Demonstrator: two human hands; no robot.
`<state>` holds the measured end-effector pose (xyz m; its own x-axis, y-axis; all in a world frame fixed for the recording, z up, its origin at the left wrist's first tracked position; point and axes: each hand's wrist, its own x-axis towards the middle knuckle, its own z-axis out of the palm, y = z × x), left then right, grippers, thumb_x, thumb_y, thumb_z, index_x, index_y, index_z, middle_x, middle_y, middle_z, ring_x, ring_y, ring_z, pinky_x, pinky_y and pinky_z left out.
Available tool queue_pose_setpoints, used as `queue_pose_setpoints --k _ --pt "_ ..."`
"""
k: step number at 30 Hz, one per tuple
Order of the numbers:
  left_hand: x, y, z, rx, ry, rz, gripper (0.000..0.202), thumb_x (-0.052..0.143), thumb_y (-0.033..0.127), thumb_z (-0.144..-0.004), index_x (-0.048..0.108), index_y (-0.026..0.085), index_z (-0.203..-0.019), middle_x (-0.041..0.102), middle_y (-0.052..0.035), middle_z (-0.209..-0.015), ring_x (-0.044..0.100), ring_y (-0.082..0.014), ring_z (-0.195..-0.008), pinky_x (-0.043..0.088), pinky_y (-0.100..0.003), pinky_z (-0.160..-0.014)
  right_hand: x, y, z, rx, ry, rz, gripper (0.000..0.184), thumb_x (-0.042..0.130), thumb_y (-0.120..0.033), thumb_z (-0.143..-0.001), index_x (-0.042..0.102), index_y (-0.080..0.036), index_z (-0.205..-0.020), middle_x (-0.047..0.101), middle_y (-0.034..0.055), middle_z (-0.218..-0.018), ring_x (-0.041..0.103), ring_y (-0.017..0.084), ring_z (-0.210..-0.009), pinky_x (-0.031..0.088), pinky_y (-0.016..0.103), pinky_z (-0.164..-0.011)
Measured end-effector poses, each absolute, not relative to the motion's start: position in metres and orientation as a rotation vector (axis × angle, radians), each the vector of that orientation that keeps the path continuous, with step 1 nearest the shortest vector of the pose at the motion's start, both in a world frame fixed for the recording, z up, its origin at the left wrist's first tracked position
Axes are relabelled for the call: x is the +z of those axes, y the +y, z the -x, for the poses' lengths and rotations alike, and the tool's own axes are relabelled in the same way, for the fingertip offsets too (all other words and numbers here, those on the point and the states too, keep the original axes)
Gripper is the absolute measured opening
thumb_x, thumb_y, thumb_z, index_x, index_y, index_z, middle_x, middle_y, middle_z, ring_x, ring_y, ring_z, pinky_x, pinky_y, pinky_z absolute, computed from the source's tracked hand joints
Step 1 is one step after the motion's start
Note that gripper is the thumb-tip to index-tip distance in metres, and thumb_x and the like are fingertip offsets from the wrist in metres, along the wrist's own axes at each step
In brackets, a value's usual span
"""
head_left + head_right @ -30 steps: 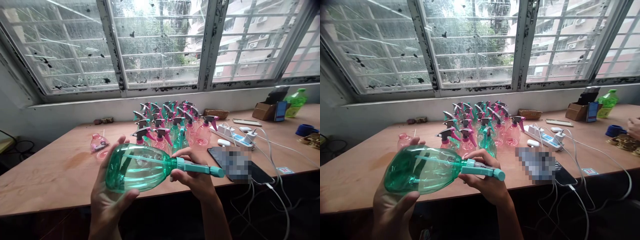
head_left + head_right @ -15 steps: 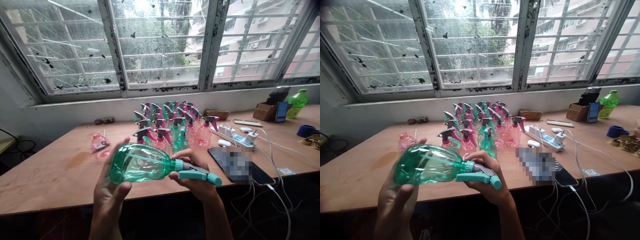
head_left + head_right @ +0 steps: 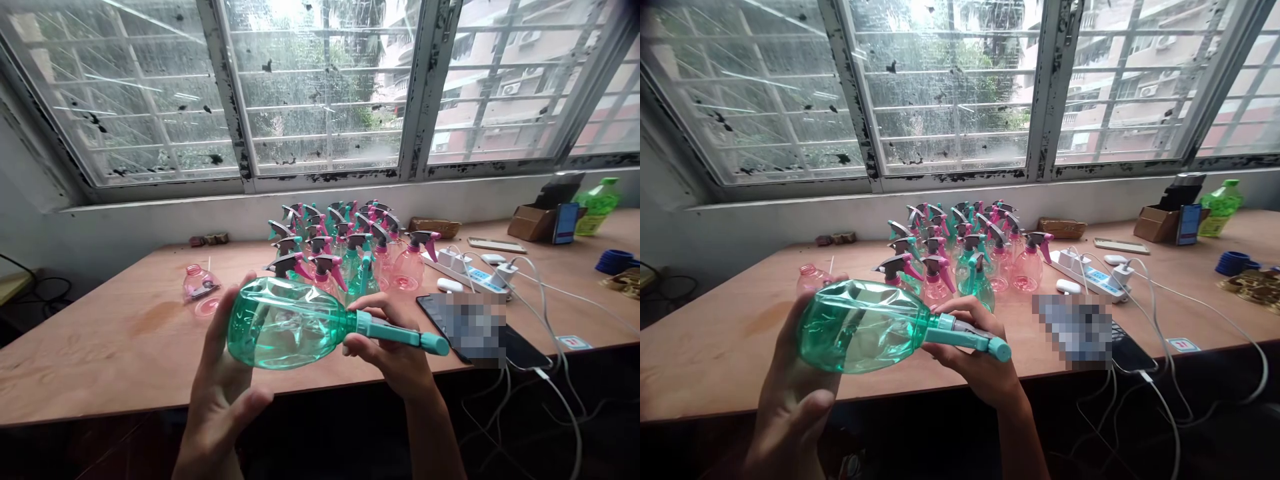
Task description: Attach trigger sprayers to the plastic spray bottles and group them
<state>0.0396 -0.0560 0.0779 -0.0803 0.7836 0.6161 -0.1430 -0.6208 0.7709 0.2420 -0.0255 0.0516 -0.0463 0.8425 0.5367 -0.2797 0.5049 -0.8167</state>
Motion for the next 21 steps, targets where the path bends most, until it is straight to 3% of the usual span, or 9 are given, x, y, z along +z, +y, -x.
queue_pose_setpoints --k 4,7,14,17,21 --pt "0.081 -0.048 -0.042 1.808 0.838 -1.494 0.065 0.077 0.030 -0.084 0.053 0.034 -0.145 0.048 -0.0057 -0.155 0.042 -0.0392 -0.143 0.042 -0.054 -0.115 0.053 -0.026 -0.238 0.994 -1.303 0.601 0.033 0.088 -0.029 -0.076 0.066 -0.023 -0.100 0.070 -0.0008 -0.078 0.068 0.015 -0.063 0.059 0.025 -0.056" --pt "0.081 -0.046 -0.044 1.852 0.799 -1.515 0.067 0.078 0.024 -0.082 0.054 0.033 -0.143 0.048 -0.0048 -0.156 0.038 -0.0371 -0.146 0.043 -0.049 -0.116 0.053 -0.025 -0.234 1.060 -1.247 0.558 0.031 0.086 -0.031 -0.079 0.065 -0.023 -0.100 0.069 -0.0021 -0.073 0.068 0.015 -0.058 0.059 0.026 -0.055" --pt "0.075 -0.047 -0.047 1.911 0.809 -1.540 0.073 0.077 0.021 -0.084 0.047 0.043 -0.147 0.056 0.0012 -0.149 0.038 -0.0321 -0.148 0.021 -0.055 -0.125 0.053 -0.025 -0.232 1.072 -1.205 0.531 0.028 0.083 -0.030 -0.082 0.063 -0.023 -0.101 0.069 -0.0040 -0.068 0.067 0.014 -0.055 0.057 0.025 -0.054" --pt "0.075 -0.047 -0.044 1.878 0.744 -1.514 0.072 0.078 0.034 -0.083 0.048 0.037 -0.148 0.058 -0.0027 -0.147 0.038 -0.0351 -0.147 0.019 -0.056 -0.126 0.053 -0.026 -0.234 0.998 -1.244 0.577 0.029 0.085 -0.027 -0.079 0.064 -0.024 -0.100 0.070 -0.0031 -0.074 0.068 0.014 -0.059 0.057 0.024 -0.055" --pt "0.077 -0.040 -0.035 1.900 0.654 -1.517 0.072 0.083 0.052 -0.074 0.061 0.028 -0.139 0.051 -0.0063 -0.153 0.038 -0.0408 -0.146 0.025 -0.054 -0.125 0.051 -0.027 -0.238 0.903 -1.379 0.639 0.038 0.089 -0.024 -0.072 0.066 -0.024 -0.103 0.071 -0.0004 -0.081 0.070 0.017 -0.068 0.057 0.024 -0.057"
